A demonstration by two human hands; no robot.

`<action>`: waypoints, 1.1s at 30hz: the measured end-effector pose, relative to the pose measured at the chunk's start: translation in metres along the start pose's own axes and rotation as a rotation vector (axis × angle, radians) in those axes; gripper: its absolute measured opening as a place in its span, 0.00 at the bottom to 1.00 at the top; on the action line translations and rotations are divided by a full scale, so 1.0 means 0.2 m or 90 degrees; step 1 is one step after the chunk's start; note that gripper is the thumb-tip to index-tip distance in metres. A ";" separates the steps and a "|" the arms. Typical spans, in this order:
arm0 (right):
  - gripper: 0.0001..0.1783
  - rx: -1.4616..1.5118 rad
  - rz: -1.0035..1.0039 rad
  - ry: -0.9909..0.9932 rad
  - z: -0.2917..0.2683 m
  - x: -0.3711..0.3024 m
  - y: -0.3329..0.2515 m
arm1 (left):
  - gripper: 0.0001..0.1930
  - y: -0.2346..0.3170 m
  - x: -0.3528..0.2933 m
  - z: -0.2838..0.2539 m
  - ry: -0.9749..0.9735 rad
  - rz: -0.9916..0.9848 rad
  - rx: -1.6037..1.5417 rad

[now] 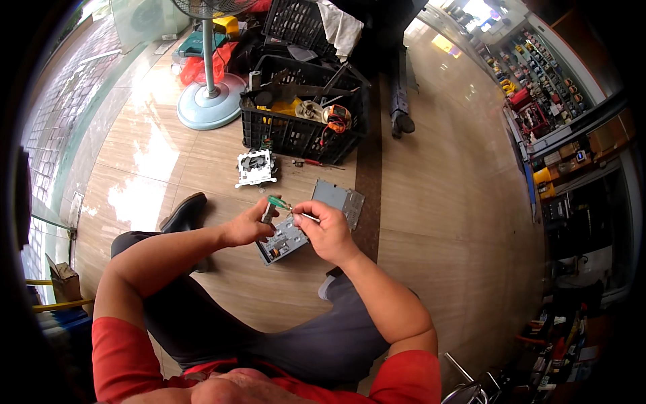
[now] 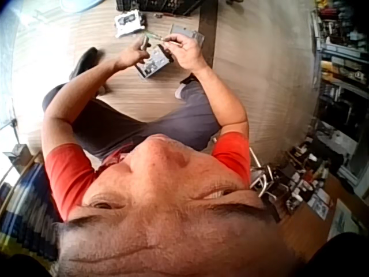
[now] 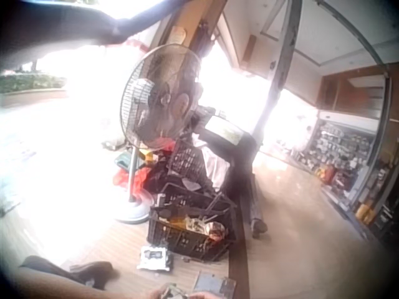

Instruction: The person disassembles a radio by hand, removing metal casing components and inspecting the circuit board inside.

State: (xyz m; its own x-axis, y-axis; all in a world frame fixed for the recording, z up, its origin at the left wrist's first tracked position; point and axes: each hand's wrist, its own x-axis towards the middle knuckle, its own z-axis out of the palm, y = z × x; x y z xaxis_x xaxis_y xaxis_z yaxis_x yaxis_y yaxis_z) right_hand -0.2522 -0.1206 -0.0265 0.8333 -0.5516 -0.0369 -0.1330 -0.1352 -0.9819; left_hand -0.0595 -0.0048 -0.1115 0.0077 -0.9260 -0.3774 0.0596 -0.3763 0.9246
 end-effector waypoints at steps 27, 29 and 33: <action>0.05 -0.317 -0.199 -0.051 0.07 0.00 -0.05 | 0.39 0.12 -0.13 0.11 0.016 0.023 0.606; 0.05 -0.328 -0.213 -0.057 0.08 0.00 -0.02 | 0.34 0.09 -0.13 0.11 0.012 0.093 0.637; 0.05 -0.340 -0.210 -0.072 0.10 0.00 -0.01 | 0.33 0.05 -0.12 0.11 0.000 0.118 0.666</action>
State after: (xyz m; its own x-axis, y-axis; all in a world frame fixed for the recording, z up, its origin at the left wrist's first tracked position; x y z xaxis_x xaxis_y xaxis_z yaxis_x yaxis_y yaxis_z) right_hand -0.2416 -0.1045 -0.0276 0.9238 -0.3246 0.2031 -0.0847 -0.6906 -0.7182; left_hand -0.0804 0.0127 -0.0921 -0.0714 -0.9715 -0.2260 -0.8305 -0.0676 0.5530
